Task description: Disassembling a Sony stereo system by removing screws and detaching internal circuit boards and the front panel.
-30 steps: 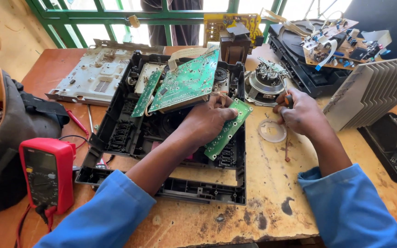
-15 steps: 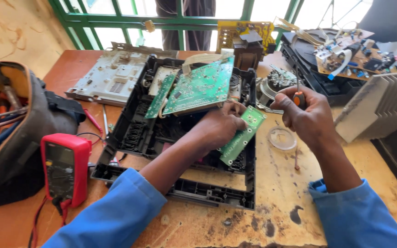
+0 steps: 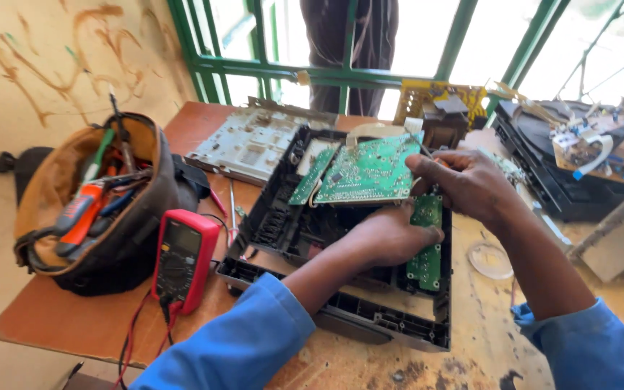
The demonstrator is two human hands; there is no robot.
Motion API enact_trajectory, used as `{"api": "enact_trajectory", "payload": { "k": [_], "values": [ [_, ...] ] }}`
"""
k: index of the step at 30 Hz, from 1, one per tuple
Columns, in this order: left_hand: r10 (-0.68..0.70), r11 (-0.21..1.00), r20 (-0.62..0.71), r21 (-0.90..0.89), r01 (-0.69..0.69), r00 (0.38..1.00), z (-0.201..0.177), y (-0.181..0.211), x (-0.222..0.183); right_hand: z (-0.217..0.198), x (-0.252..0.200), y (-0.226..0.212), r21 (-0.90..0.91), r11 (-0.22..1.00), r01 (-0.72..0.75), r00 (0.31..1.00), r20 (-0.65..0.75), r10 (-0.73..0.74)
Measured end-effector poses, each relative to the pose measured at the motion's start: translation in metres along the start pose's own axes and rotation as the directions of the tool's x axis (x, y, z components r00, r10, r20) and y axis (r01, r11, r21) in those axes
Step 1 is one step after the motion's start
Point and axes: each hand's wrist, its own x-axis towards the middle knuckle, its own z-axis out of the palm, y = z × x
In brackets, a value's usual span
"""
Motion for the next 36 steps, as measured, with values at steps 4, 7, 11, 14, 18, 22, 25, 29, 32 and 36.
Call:
{"api": "enact_trajectory", "payload": {
  "k": [4, 7, 11, 14, 18, 22, 25, 29, 32, 36],
  "values": [
    [-0.024, 0.990, 0.041, 0.141, 0.018, 0.999, -0.008, -0.001, -0.014, 0.009, 0.018, 0.008, 0.134, 0.981, -0.143, 0.990, 0.009, 0.143],
    [0.017, 0.951, -0.020, 0.310, -0.010, 1.000, -0.028, 0.008, -0.059, 0.017, 0.027, 0.018, 0.362, 0.922, -0.139, 0.985, -0.045, 0.166],
    [0.251, 0.876, -0.183, 0.461, -0.142, 0.950, -0.006, -0.027, -0.097, -0.005, 0.040, 0.037, 0.748, 0.638, -0.183, 0.962, 0.003, 0.273],
    [0.467, 0.770, -0.269, 0.591, -0.238, 0.842, 0.006, -0.060, -0.120, -0.030, 0.043, 0.043, 0.784, 0.587, -0.204, 0.954, 0.026, 0.297],
    [0.661, 0.530, -0.188, 0.803, -0.274, 0.726, 0.017, -0.098, -0.119, -0.047, 0.029, 0.031, 0.895, 0.442, -0.061, 0.980, -0.031, 0.198],
    [0.699, 0.420, -0.129, 0.870, -0.258, 0.704, 0.017, -0.100, -0.115, -0.056, 0.015, 0.018, 0.919, 0.392, 0.044, 0.981, -0.113, 0.155],
    [0.776, 0.315, -0.079, 0.908, -0.276, 0.625, 0.021, -0.103, -0.109, -0.056, 0.006, 0.005, 0.888, 0.456, 0.063, 0.948, -0.197, 0.251],
    [0.834, 0.243, -0.053, 0.929, -0.279, 0.550, 0.005, -0.111, -0.103, -0.063, 0.007, 0.007, 0.924, 0.369, 0.100, 0.976, -0.163, 0.144],
    [0.860, 0.227, -0.050, 0.929, -0.292, 0.508, -0.012, -0.110, -0.108, -0.064, 0.002, 0.005, 0.920, 0.367, 0.136, 0.989, -0.151, 0.012],
    [0.868, 0.243, -0.091, 0.935, -0.258, 0.488, -0.028, -0.105, -0.109, -0.073, 0.004, 0.013, 0.881, 0.444, 0.162, 0.975, -0.212, 0.065]
  ]
}}
